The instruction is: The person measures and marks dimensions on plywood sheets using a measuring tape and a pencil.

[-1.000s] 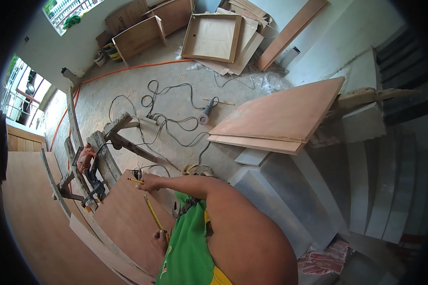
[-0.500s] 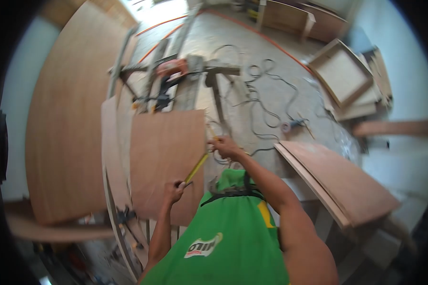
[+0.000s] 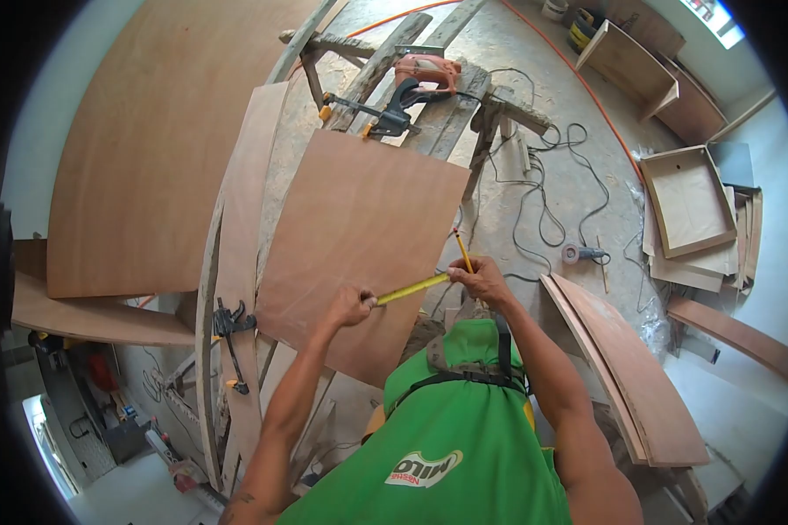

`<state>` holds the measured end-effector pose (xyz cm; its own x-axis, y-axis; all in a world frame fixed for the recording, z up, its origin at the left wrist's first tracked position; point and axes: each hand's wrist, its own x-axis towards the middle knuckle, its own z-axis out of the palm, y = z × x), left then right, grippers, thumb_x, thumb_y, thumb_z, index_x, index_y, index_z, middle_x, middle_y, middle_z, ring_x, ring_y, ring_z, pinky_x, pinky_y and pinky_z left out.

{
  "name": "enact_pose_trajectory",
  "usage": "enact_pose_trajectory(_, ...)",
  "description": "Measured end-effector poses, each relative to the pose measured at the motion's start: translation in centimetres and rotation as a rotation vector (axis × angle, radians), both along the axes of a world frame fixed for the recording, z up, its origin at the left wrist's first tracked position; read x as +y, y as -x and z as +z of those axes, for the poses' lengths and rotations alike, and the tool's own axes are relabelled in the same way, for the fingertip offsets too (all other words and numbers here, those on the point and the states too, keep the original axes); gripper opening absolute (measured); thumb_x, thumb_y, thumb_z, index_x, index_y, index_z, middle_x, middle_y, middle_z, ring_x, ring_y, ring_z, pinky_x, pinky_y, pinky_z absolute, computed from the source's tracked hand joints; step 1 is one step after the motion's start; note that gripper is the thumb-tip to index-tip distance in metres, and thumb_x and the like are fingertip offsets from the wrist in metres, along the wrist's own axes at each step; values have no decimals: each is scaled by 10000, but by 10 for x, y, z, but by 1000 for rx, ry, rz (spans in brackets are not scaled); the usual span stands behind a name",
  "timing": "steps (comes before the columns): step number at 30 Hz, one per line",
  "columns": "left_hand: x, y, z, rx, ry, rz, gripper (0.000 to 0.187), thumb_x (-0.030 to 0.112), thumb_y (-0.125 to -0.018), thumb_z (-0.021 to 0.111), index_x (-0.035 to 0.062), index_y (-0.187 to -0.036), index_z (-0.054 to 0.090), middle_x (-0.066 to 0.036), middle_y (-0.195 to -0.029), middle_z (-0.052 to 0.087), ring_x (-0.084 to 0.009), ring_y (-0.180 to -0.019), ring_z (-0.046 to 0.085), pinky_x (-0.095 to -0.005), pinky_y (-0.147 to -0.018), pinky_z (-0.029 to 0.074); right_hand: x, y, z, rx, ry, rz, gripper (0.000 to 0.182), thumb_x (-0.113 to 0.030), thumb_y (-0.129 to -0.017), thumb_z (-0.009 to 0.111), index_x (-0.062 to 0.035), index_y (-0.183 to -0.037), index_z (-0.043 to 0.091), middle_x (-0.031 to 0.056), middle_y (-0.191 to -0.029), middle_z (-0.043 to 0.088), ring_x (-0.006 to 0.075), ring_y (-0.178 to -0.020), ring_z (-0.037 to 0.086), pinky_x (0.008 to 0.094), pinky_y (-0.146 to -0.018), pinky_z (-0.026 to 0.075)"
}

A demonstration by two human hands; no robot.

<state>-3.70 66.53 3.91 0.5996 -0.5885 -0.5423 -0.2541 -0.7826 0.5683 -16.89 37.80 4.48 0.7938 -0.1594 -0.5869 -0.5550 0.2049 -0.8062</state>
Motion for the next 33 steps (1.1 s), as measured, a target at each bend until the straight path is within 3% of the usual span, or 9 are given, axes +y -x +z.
enact_pose_trajectory(6,-52,-92,2,-16,-134,-305,191,145,-768,600,27,-884,695,-210,-819,660,-351,-767,646,-425,-724,507,-20,-24,-20,80,-2,-84,245,-248,-863,672,-13,-927,652,23,-734,635,50,-475,437,214,-411,336)
enact_pose_trajectory(10,-110,-162,-4,-150,-181,-381,182,118,-745,616,30,-885,691,-189,-863,670,-351,-836,644,-422,-736,513,-35,-68,-51,59,3,-257,228,-262,-881,642,-37,-862,613,-14,-642,546,48,-431,380,225,-393,323)
enact_pose_trajectory(15,-170,-223,-27,-143,-125,-432,148,98,-738,582,55,-839,681,-171,-817,656,-353,-803,622,-434,-666,494,-55,-109,-74,129,-26,-442,247,-267,-901,615,-38,-812,587,-19,-621,490,48,-422,364,229,-381,308)
enact_pose_trajectory(21,-222,-259,-50,-347,-176,-675,105,106,-752,587,81,-806,674,-127,-872,648,-321,-890,607,-425,-759,498,-69,-129,-99,111,-54,-645,257,-261,-907,620,-29,-805,581,-19,-619,487,41,-415,353,218,-377,313)
enact_pose_trajectory(25,-229,-271,-62,-321,-159,-629,95,118,-771,587,76,-802,667,-129,-885,644,-320,-914,601,-438,-782,494,-68,-136,-109,92,122,-663,251,-261,-898,634,-33,-803,589,-21,-621,502,40,-430,383,213,-384,327)
enact_pose_trajectory(26,-231,-273,-62,-324,-195,-658,116,143,-783,602,86,-867,659,-149,-935,637,-329,-930,610,-438,-789,502,-67,-137,-113,45,217,-665,251,-264,-896,637,-35,-804,593,-22,-622,507,40,-435,395,211,-386,330)
enact_pose_trajectory(27,-235,-274,-59,-329,-229,-687,157,168,-795,616,96,-931,651,-169,-985,630,-339,-947,620,-438,-795,510,-68,-139,-110,53,212,-672,251,-264,-896,637,-35,-804,593,-22,-622,507,40,-435,395,211,-386,330)
enact_pose_trajectory(29,-238,-272,-52,-312,-219,-645,137,160,-790,617,77,-891,658,-172,-946,634,-341,-942,611,-446,-801,500,-72,-143,-103,97,249,-681,244,-229,-884,654,-12,-782,613,-19,-651,534,56,-575,457,230,-524,402)
enact_pose_trajectory(33,-243,-268,-42,-299,-251,-588,139,157,-785,625,50,-864,666,-196,-925,642,-354,-927,615,-455,-804,495,-78,-144,-107,111,199,-652,244,-231,-881,660,-11,-784,612,-21,-657,536,56,-579,460,229,-520,394)
